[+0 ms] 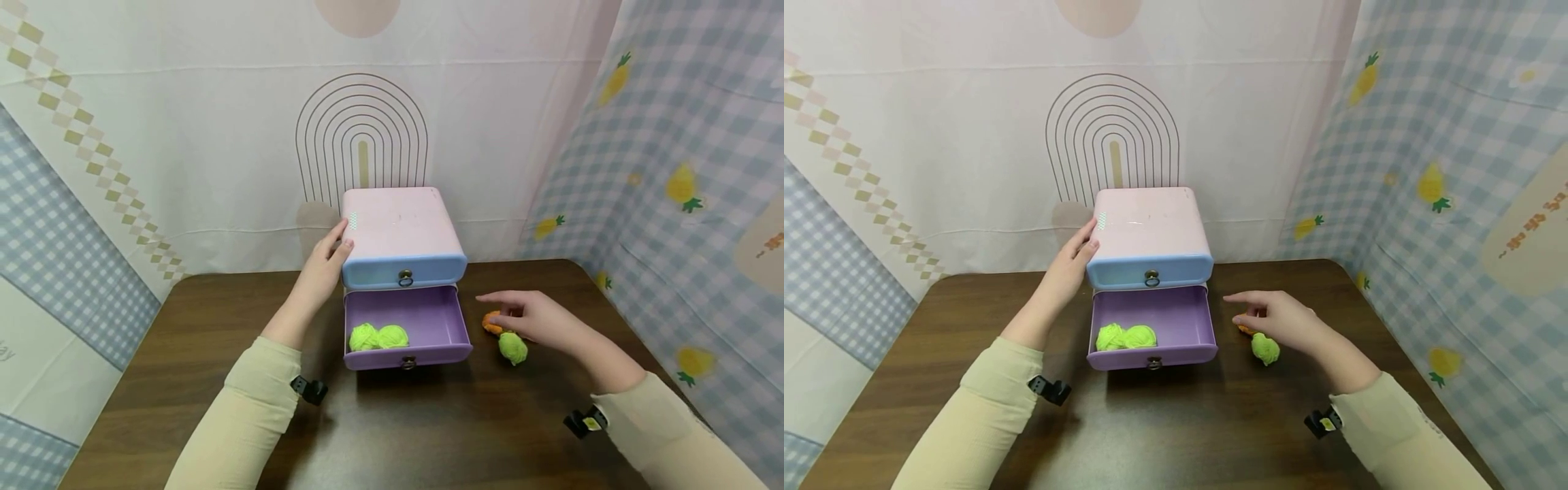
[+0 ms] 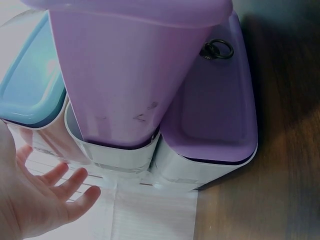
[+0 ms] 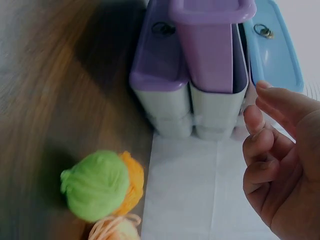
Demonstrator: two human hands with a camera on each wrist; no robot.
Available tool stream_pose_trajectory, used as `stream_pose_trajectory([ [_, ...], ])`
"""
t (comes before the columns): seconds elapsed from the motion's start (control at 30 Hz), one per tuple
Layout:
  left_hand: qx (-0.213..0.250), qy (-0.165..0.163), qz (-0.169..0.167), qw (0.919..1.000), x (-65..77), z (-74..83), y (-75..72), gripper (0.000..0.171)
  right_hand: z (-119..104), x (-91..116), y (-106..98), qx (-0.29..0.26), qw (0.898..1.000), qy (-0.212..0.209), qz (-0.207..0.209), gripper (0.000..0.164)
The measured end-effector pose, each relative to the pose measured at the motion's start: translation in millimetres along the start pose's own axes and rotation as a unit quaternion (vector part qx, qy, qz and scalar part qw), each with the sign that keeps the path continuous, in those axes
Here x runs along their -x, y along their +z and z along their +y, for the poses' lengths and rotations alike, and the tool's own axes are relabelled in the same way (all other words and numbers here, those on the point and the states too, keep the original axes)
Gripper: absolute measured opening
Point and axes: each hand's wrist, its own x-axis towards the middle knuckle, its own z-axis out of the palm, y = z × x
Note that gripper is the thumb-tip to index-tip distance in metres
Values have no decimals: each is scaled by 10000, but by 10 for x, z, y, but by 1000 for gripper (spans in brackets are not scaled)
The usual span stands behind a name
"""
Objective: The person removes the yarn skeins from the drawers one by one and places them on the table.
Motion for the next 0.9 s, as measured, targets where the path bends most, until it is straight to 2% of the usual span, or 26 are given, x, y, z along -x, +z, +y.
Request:
stream_pose_trajectory([
  [0.33, 2, 12, -27, 10000, 4, 11, -4, 62, -266, -169, 129, -98, 9997, -182, -155, 40],
  [0.57, -8, -22, -27, 10000, 4, -2, -11, 63, -487, -333, 233, 234, 9982, -472, -294, 38],
  [0.9, 93, -1, -42, 9999, -1, 0, 8, 62, -748, -552, 419, 316, 9931, -906, -676, 38],
])
